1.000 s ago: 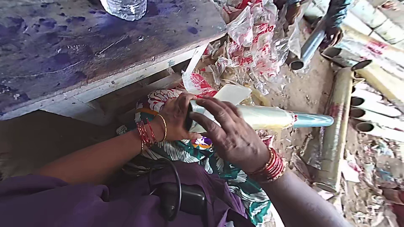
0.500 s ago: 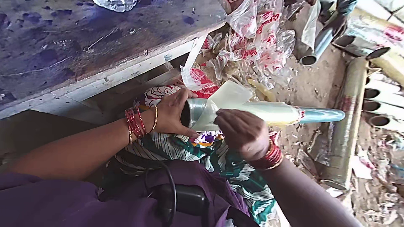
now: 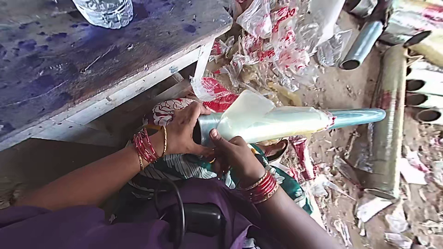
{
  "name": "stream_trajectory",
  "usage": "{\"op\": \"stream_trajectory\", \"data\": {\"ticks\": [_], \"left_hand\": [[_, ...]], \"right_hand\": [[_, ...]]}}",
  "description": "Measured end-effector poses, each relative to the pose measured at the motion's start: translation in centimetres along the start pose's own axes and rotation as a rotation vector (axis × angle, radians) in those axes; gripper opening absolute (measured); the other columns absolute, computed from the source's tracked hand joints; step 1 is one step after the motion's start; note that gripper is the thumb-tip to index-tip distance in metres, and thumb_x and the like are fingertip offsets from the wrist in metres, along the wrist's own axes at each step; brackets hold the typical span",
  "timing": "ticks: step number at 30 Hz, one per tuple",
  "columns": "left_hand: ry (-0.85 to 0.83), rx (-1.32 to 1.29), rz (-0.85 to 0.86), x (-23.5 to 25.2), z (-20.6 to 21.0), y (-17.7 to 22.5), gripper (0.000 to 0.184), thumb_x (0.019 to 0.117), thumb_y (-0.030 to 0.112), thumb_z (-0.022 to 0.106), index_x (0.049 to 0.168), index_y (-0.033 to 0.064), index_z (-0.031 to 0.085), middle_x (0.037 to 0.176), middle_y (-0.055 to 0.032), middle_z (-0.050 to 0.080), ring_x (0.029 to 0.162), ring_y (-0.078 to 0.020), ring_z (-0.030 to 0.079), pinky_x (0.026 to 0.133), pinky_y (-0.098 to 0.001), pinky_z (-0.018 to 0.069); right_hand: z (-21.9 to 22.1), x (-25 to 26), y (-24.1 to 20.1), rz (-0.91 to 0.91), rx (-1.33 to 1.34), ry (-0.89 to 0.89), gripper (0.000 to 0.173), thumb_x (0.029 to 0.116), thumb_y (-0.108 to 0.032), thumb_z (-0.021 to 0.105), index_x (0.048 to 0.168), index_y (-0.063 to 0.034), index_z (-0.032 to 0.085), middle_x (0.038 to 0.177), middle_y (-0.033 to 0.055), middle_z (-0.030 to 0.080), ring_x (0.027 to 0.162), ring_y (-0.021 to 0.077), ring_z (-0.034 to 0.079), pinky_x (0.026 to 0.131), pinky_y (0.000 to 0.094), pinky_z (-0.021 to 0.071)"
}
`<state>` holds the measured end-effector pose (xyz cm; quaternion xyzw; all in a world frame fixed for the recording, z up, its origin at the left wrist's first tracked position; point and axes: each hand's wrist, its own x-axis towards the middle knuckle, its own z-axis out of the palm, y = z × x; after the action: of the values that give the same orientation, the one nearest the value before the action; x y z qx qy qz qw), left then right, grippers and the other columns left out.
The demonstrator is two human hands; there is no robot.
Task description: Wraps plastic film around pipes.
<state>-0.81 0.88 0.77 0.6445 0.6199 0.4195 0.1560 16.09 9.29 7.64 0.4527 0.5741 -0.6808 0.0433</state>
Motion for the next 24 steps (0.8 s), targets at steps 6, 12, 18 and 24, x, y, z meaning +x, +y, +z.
{"op": "stream_trajectory", "data": {"ticks": [6, 12, 18, 24], "left_hand": [[-0.029, -0.037, 0.017, -0.1, 0.2, 0.4, 0.099, 0.0569, 0.06, 0.084, 0.128, -0.0011, 0.053, 0.124, -0.0186, 0.062, 0.116, -0.0299, 0.059, 0.094, -0.0521, 0.0468], [-0.104, -0.329, -0.446, 0.4, -1.7, 4.2, 0.099, 0.0747, 0.052, 0.083, 0.149, 0.0088, 0.034, 0.133, -0.0067, 0.06, 0.118, -0.0113, 0.062, 0.099, -0.0347, 0.0535], [-0.208, -0.617, -0.683, 1.9, -1.7, 7.1, 0.104, 0.0679, 0.017, 0.093, 0.147, 0.016, 0.025, 0.126, -0.0034, 0.06, 0.108, -0.0078, 0.067, 0.089, -0.0263, 0.059], [-0.046, -0.677, -0.447, 1.5, -0.2, 7.2, 0.089, 0.0644, 0.019, 0.091, 0.133, 0.0151, 0.034, 0.12, 0.0034, 0.062, 0.107, -0.003, 0.067, 0.088, -0.0215, 0.0596]], "right_hand": [[0.8, -0.2, 2.3, -0.337, -0.026, 0.109, 0.05, 0.1063, -0.022, 0.057, 0.058, -0.0082, 0.061, 0.047, -0.0024, 0.056, 0.037, 0.0024, 0.051, 0.038, 0.0193, 0.0424], [-1.1, -0.7, 2.5, -0.544, 0.087, -0.09, 0.043, 0.1051, -0.009, 0.048, 0.066, -0.0087, 0.066, 0.052, -0.0067, 0.061, 0.041, -0.0024, 0.053, 0.039, 0.014, 0.0447], [-3.4, -2.7, 0.3, -0.495, 0.144, -0.136, 0.042, 0.1051, -0.007, 0.049, 0.067, -0.0077, 0.067, 0.051, -0.0051, 0.061, 0.039, -0.0019, 0.053, 0.037, 0.0134, 0.0451], [-5.1, -3.8, 0.4, -0.562, 0.178, -0.226, 0.036, 0.1041, -0.006, 0.05, 0.073, -0.0062, 0.069, 0.055, -0.0061, 0.062, 0.041, -0.0033, 0.053, 0.038, 0.0116, 0.0455]]}}
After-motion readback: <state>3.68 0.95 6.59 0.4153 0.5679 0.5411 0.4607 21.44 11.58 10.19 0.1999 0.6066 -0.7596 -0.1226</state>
